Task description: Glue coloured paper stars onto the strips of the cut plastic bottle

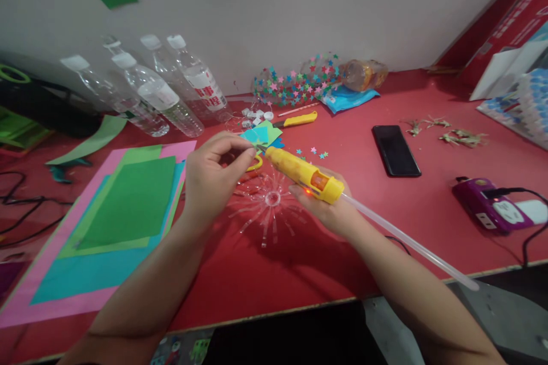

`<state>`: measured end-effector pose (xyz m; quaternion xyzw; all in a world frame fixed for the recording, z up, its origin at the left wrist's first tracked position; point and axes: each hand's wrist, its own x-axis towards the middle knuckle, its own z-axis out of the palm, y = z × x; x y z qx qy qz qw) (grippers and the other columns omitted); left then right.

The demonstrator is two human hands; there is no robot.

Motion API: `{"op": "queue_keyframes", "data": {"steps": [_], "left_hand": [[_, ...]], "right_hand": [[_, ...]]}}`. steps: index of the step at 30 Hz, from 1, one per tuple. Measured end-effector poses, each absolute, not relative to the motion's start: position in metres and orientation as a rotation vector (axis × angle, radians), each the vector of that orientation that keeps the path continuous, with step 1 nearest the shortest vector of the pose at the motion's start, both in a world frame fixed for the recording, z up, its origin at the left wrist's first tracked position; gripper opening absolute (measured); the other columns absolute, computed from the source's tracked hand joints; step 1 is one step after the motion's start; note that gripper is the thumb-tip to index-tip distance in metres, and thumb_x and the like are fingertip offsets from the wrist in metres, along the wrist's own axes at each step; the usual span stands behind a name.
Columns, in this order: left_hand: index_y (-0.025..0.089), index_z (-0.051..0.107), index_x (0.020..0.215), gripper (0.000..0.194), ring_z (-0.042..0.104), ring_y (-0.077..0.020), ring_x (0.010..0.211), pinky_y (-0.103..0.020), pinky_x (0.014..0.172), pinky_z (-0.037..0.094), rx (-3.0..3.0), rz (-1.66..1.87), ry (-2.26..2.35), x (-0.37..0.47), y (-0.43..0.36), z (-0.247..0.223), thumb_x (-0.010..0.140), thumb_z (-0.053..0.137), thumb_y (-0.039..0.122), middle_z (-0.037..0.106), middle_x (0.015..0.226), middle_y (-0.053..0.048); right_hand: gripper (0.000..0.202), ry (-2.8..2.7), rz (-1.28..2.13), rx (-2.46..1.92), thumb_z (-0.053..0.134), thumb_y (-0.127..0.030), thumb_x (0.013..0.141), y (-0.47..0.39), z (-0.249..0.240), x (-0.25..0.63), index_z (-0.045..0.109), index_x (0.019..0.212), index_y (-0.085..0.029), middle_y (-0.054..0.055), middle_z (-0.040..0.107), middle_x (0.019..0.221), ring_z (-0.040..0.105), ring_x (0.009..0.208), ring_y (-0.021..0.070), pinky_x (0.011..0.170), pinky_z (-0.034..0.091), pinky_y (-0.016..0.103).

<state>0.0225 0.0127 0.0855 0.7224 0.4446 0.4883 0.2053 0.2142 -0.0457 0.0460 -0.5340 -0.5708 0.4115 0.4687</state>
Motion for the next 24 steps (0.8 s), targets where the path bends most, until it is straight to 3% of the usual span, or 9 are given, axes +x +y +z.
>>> {"op": "queue_keyframes", "data": {"steps": [9,15,24], "left_hand": [[0.02,0.066,0.072,0.014,0.053,-0.0109,0.065,-0.025,0.062,0.043,2.07,1.372,1.234,0.0225,0.0131,0.0855,0.081,0.06,0.012,0.063,0.075,0.001],[0.02,0.066,0.072,0.014,0.053,-0.0103,0.065,-0.024,0.061,0.043,2.083,1.379,1.237,0.0224,0.0134,0.0848,0.082,0.06,0.011,0.063,0.075,0.001],[0.019,0.065,0.072,0.014,0.053,-0.0106,0.065,-0.025,0.062,0.042,2.094,1.396,1.215,0.0222,0.0142,0.0851,0.081,0.06,0.01,0.061,0.072,0.001]], "right_hand": [[0.03,-1.379,1.013,-1.321,0.065,-0.049,0.078,-0.046,0.0404,0.2151,0.056,0.069,-0.023,-0.002,0.052,0.059,0.052,0.056,0.0142,0.056,0.049,0.03],[0.029,-1.365,1.017,-1.294,0.067,-0.049,0.075,-0.0453,0.0454,0.212,0.055,0.069,-0.022,-0.003,0.048,0.058,0.044,0.051,0.0109,0.048,0.042,0.027],[0.028,-1.396,0.992,-1.314,0.066,-0.048,0.076,-0.0449,0.0452,0.2129,0.055,0.07,-0.023,-0.003,0.047,0.058,0.046,0.051,0.0118,0.045,0.041,0.027]]}}
